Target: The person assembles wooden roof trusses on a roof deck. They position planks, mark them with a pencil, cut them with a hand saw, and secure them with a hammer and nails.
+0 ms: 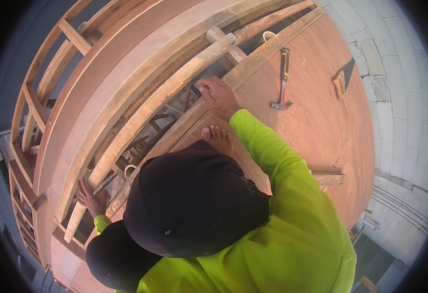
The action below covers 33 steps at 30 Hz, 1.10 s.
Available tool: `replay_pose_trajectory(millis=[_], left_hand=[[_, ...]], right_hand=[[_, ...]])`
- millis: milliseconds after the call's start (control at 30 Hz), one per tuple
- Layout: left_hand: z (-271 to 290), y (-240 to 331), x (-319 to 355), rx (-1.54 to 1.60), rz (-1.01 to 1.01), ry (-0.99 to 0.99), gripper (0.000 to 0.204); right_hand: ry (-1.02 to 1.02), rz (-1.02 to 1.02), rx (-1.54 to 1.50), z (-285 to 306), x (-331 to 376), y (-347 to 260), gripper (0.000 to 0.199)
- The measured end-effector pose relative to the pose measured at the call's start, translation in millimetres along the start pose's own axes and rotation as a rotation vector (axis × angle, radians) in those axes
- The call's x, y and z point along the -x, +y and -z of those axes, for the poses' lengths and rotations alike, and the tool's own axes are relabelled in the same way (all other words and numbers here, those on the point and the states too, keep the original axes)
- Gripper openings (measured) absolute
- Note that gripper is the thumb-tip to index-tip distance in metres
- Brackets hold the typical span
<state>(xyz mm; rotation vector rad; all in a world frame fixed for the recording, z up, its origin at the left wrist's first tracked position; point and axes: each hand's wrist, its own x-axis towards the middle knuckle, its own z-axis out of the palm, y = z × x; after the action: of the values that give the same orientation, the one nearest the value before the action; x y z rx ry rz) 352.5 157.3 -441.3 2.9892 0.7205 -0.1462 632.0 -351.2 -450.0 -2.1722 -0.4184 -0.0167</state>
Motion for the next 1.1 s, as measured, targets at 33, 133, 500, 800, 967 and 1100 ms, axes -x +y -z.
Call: replay_pose_trajectory(millis=[33, 133, 500, 800, 967, 1100], left_hand=[[1.7, 3.2, -1.1, 0.002, 0.001, -0.013, 0.116], [12.3, 10.3, -14.3, 0.017, -0.069, -0.013, 0.116], [67.2, 43.2, -84.2, -0.117, -0.549, 0.095, 0.104], [117.5, 50.2, -117.8, -0.063, -0.588, 0.093, 0.086], [126.9, 78.4, -89.4, 0.060, -0.516, 0.171, 0.076], [113.3, 40.5, -35.8, 0.268, -0.235, 0.224, 0.070]], right_hand=[[0.087, -0.069, 0.026, 16.7, 16.0, 14.0, 0.022], [0.197, -0.303, 0.158, 66.1, 67.5, 48.5, 0.017], [0.405, -0.932, 0.684, 212.6, 353.3, 123.9, 0.019], [-0.097, -0.803, 0.513, 122.0, 292.8, 80.7, 0.042], [-0.413, -0.667, -0.091, 6.7, 160.3, 60.9, 0.040], [-0.566, -0.658, -0.157, 8.5, 112.9, 35.7, 0.039]])
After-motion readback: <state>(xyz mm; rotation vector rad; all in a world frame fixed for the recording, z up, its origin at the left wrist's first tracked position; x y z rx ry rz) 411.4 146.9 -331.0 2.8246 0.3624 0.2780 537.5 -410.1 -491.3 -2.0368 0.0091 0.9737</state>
